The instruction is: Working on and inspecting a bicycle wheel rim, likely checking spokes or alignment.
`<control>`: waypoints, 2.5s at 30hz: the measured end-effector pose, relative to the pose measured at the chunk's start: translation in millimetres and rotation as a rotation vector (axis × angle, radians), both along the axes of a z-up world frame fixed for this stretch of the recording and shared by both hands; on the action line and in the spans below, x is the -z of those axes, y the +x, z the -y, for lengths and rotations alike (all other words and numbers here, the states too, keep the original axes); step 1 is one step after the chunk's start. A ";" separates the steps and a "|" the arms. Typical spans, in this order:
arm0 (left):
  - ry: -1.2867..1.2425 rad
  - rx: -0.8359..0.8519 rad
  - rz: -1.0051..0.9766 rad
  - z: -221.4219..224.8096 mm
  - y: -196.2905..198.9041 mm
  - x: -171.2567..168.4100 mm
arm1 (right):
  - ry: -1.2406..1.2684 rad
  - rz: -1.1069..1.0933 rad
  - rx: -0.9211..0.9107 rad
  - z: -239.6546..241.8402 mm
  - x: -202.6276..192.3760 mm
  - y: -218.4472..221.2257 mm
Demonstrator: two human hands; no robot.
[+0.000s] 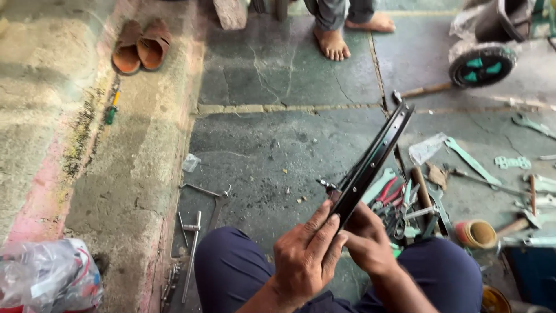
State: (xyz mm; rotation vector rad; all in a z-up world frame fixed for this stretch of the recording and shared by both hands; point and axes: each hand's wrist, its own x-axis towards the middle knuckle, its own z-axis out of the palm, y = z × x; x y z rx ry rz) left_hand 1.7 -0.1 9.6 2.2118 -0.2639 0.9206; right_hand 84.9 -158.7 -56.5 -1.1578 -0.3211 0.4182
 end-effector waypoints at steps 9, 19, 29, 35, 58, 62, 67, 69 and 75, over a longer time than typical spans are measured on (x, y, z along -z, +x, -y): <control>0.001 0.016 -0.001 0.0 -2.1 5.1 | -0.050 0.059 0.049 -1.7 11.1 0.7; -0.027 0.003 -0.007 1.3 -3.9 4.0 | 0.041 0.211 -0.009 -2.5 22.9 -0.8; -0.035 0.033 0.033 2.0 -2.6 7.6 | 0.125 0.134 0.080 9.7 48.3 4.7; -0.048 0.001 0.028 0.3 -3.3 6.3 | 0.174 -0.002 -0.082 18.3 30.1 0.3; 0.073 -0.005 0.041 -1.2 7.5 1.0 | -0.126 0.352 0.134 -4.8 31.8 8.5; 0.057 -0.022 0.022 -2.2 10.1 3.4 | 0.381 -0.132 0.023 -9.4 33.1 11.9; 0.039 -0.035 -0.002 0.4 10.2 3.0 | 0.360 0.208 -0.018 -13.7 60.1 13.7; -0.002 -0.035 0.036 4.3 10.3 3.1 | 0.233 0.242 0.028 -22.2 52.7 9.4; -0.066 0.000 0.075 -2.2 5.6 0.8 | 0.118 0.065 -0.032 -8.3 20.7 8.7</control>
